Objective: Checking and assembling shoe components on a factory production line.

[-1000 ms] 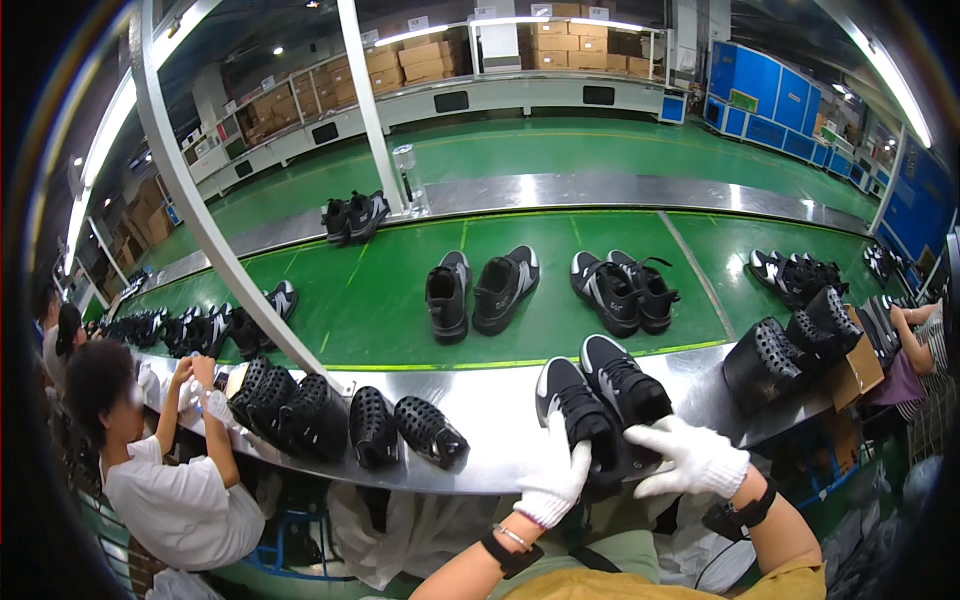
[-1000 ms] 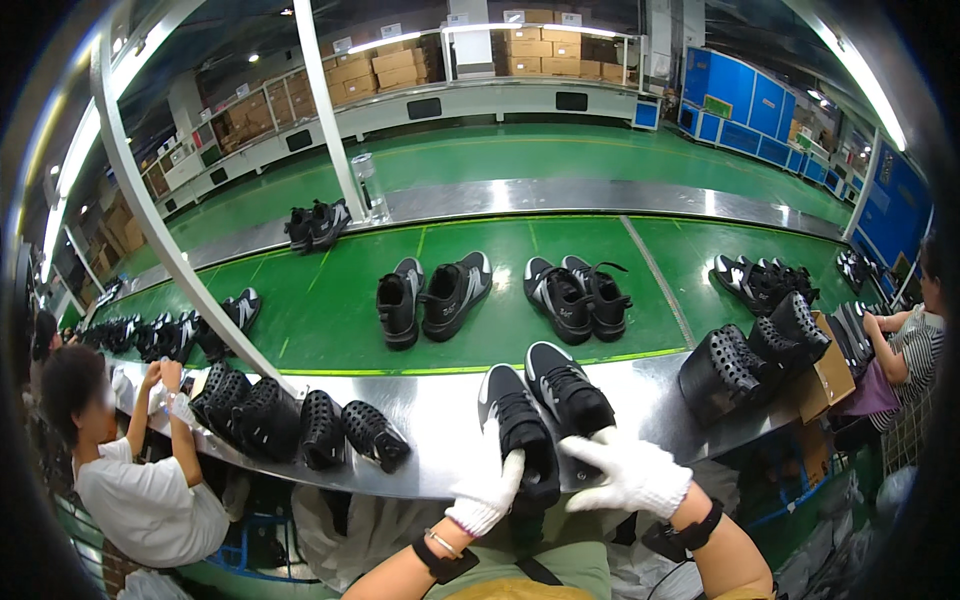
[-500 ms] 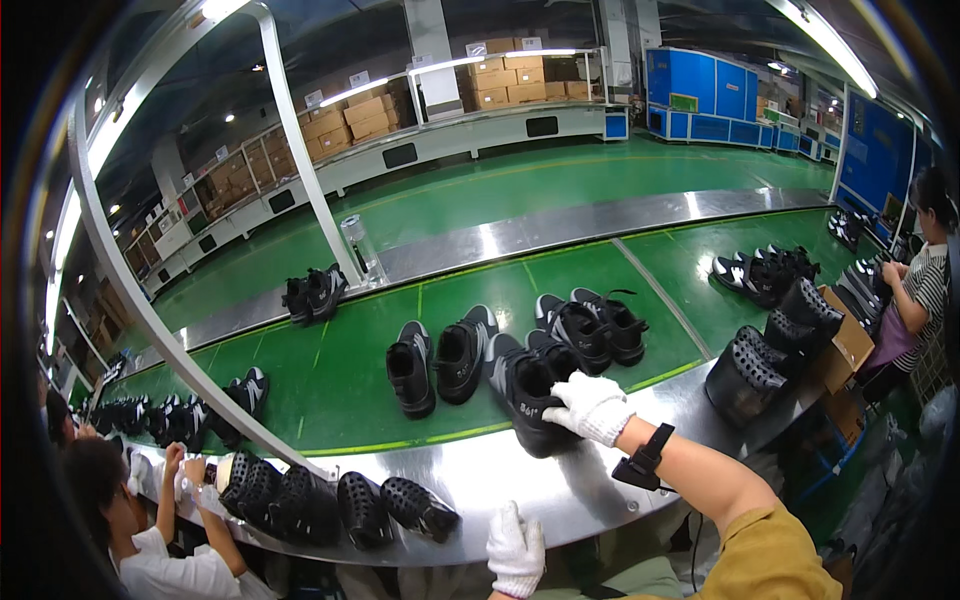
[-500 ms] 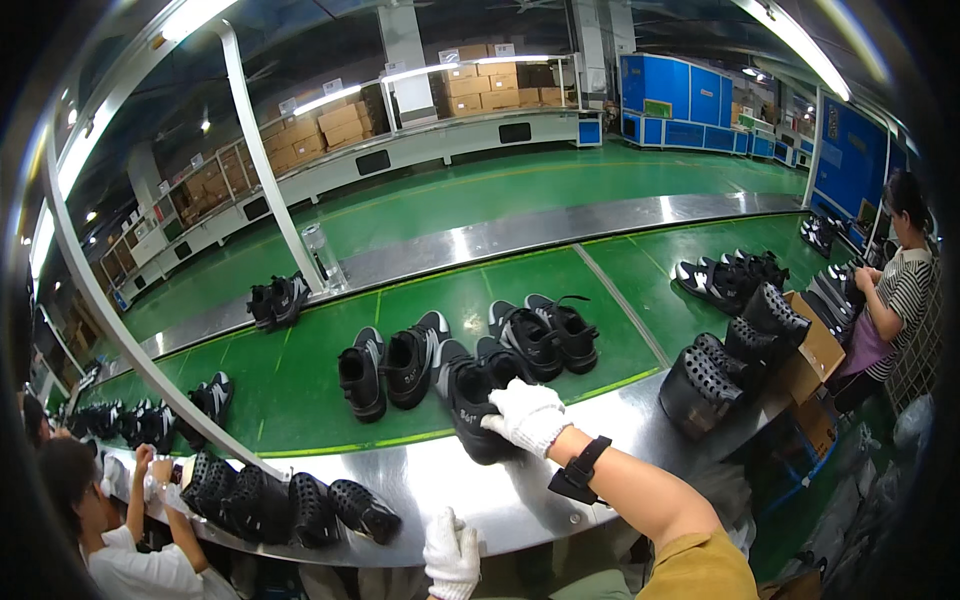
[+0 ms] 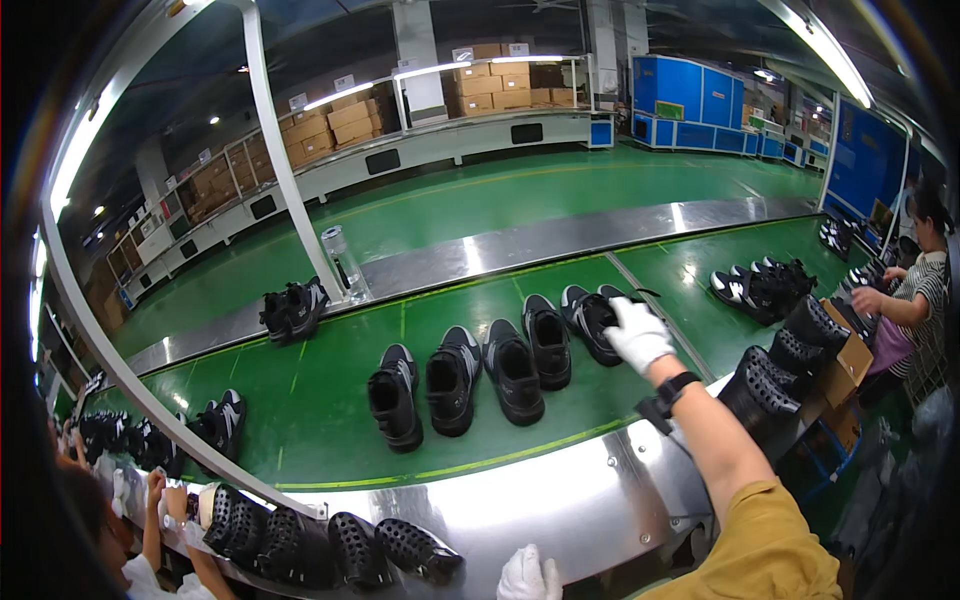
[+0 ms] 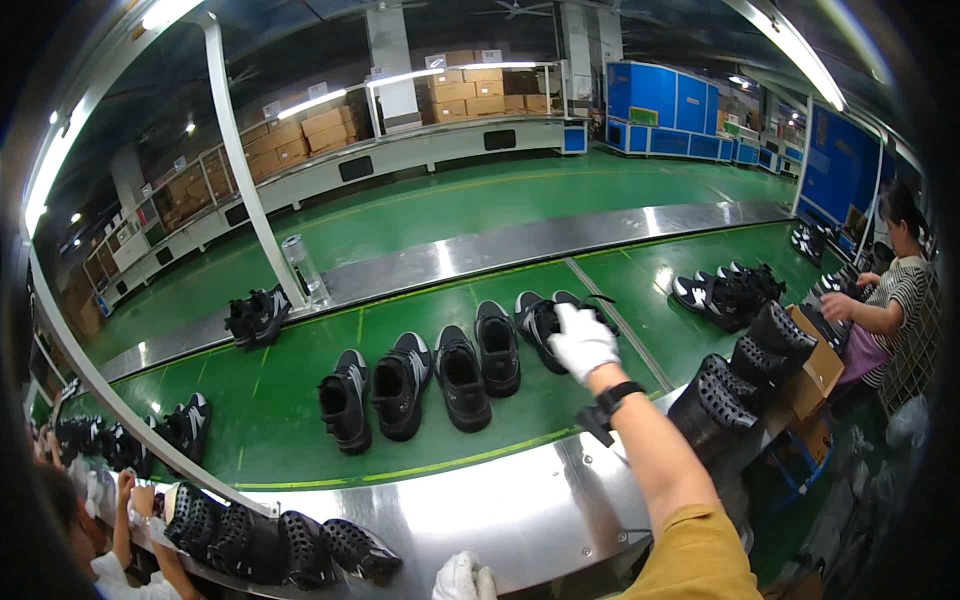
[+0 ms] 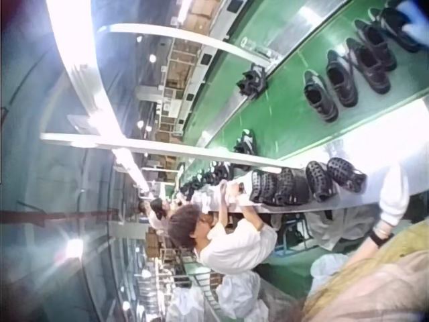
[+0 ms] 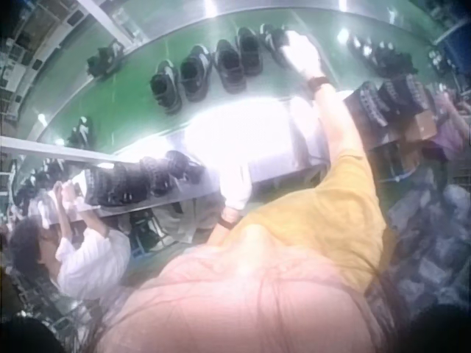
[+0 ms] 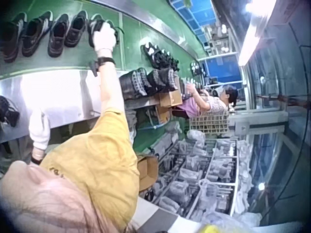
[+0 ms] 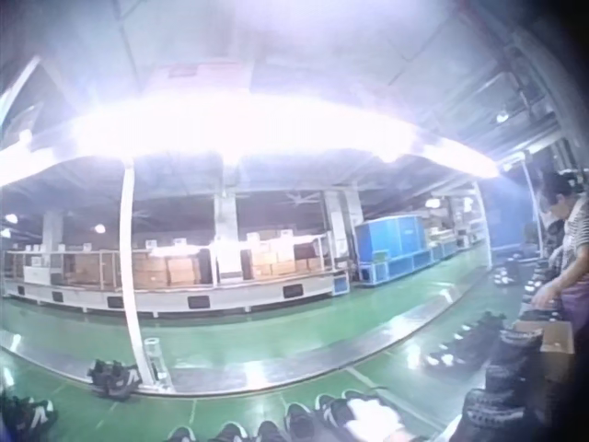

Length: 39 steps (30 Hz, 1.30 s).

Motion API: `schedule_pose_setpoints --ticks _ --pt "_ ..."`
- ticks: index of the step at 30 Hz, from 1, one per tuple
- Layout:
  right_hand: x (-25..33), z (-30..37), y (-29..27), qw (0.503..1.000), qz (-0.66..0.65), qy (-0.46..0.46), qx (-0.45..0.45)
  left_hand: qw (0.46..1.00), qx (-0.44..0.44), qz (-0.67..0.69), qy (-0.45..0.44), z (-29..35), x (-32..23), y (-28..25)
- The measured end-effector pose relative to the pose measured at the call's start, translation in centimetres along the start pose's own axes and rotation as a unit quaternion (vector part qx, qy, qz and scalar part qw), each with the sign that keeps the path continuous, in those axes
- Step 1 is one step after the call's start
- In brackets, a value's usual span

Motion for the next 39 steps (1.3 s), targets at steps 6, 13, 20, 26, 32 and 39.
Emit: schedule_pose_setpoints --ticks 6,13,20,26,32,39 --pt "-6.1 0.3 1.2 0.996 -0.015 0.032 0.076 1.0 0.007 0.005 -0.021 -0.1 0.0 0.7" --pt "-1.0 -1.9 4.2 0.987 0.066 -0.098 0.108 0.998 0.035 0.013 -0.049 -0.2 0.3 1.0" --pt "5.3 11.7 -3.2 0.973 0.082 -0.157 0.15 0.999 0.019 -0.003 -0.047 -0.1 -0.4 -0.5" --pt "13.3 26.3 -6.2 0.953 -0.054 -0.229 0.192 0.992 0.045 0.047 -0.112 -0.6 -0.5 -0.2" --pt "13.2 29.8 -9.7 0.964 -0.133 -0.213 0.083 0.998 -0.01 0.06 0.02 -1.7 -3.5 -3.3" --pt "3.6 32.2 -18.9 0.973 -0.042 -0.165 -0.159 0.984 0.044 0.14 0.097 -3.4 -8.8 -5.3"
Point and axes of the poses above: each hand's wrist, its own z-axis away from the middle knuckle, its own y-axis out of the palm, x = y × z, the point moved 6 cm from there along -z, towards the middle knuckle, and after that the axes turned 15 degrees about -y, right-handed, at the moved point
